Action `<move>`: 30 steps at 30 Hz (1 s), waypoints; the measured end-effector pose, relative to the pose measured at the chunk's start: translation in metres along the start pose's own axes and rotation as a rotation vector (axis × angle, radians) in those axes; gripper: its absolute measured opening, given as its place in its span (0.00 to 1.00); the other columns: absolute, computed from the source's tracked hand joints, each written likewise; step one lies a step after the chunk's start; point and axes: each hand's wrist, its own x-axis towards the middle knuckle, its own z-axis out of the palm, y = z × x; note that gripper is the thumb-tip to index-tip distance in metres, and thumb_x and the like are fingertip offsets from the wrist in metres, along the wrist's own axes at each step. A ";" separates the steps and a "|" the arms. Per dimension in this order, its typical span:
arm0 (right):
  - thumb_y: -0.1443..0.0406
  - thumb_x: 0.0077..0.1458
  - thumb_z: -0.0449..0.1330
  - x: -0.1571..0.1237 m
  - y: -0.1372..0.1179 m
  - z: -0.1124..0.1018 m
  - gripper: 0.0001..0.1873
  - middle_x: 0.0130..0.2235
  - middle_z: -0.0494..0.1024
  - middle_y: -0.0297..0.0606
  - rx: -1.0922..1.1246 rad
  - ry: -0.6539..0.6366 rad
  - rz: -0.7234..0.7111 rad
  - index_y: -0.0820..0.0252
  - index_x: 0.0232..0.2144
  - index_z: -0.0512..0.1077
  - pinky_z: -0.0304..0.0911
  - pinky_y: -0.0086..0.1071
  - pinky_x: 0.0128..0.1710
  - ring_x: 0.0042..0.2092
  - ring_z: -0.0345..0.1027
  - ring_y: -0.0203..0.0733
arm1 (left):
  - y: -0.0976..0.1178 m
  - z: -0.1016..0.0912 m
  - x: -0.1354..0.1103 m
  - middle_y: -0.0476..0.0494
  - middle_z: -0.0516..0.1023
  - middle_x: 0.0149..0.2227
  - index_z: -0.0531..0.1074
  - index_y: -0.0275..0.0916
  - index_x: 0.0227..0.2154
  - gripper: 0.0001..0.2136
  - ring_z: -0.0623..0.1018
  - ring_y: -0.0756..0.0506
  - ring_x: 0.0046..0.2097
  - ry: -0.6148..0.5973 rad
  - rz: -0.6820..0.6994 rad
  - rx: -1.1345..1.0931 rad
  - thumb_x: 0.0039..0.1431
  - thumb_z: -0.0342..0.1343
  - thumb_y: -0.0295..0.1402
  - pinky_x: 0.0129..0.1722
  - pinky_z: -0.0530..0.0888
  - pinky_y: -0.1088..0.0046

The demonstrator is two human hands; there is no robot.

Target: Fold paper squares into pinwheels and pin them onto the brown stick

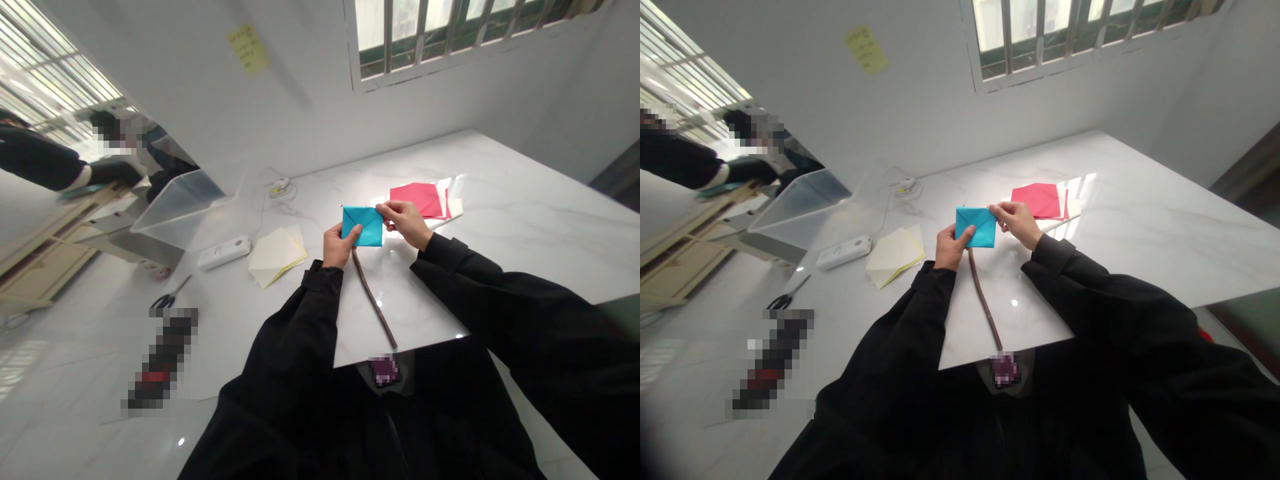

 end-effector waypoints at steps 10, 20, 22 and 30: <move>0.42 0.49 0.69 -0.001 -0.003 0.000 0.28 0.23 0.67 0.32 -0.094 0.029 -0.045 0.62 0.28 0.76 0.58 0.25 0.21 0.25 0.60 0.31 | -0.001 0.001 -0.001 0.54 0.66 0.18 0.73 0.35 0.27 0.24 0.66 0.54 0.19 -0.031 -0.026 0.001 0.46 0.69 0.53 0.17 0.64 0.78; 0.43 0.52 0.68 -0.001 -0.003 0.001 0.26 0.21 0.66 0.30 -0.118 0.037 -0.045 0.62 0.28 0.75 0.55 0.24 0.19 0.22 0.57 0.30 | 0.004 0.004 -0.005 0.55 0.66 0.18 0.72 0.36 0.30 0.24 0.66 0.54 0.16 -0.043 -0.093 -0.032 0.46 0.71 0.53 0.13 0.59 0.79; 0.44 0.51 0.68 -0.002 -0.004 0.002 0.26 0.21 0.66 0.30 -0.115 0.040 -0.048 0.62 0.28 0.75 0.55 0.24 0.19 0.23 0.58 0.30 | 0.005 0.004 -0.005 0.56 0.66 0.18 0.73 0.36 0.29 0.25 0.66 0.54 0.16 -0.043 -0.094 -0.034 0.46 0.71 0.54 0.13 0.59 0.79; 0.44 0.51 0.69 -0.002 -0.004 0.002 0.25 0.21 0.67 0.30 -0.125 0.046 -0.049 0.61 0.29 0.77 0.56 0.25 0.19 0.23 0.58 0.30 | 0.005 0.005 -0.005 0.55 0.65 0.17 0.72 0.36 0.28 0.25 0.65 0.54 0.16 -0.019 -0.107 -0.032 0.46 0.70 0.55 0.13 0.59 0.78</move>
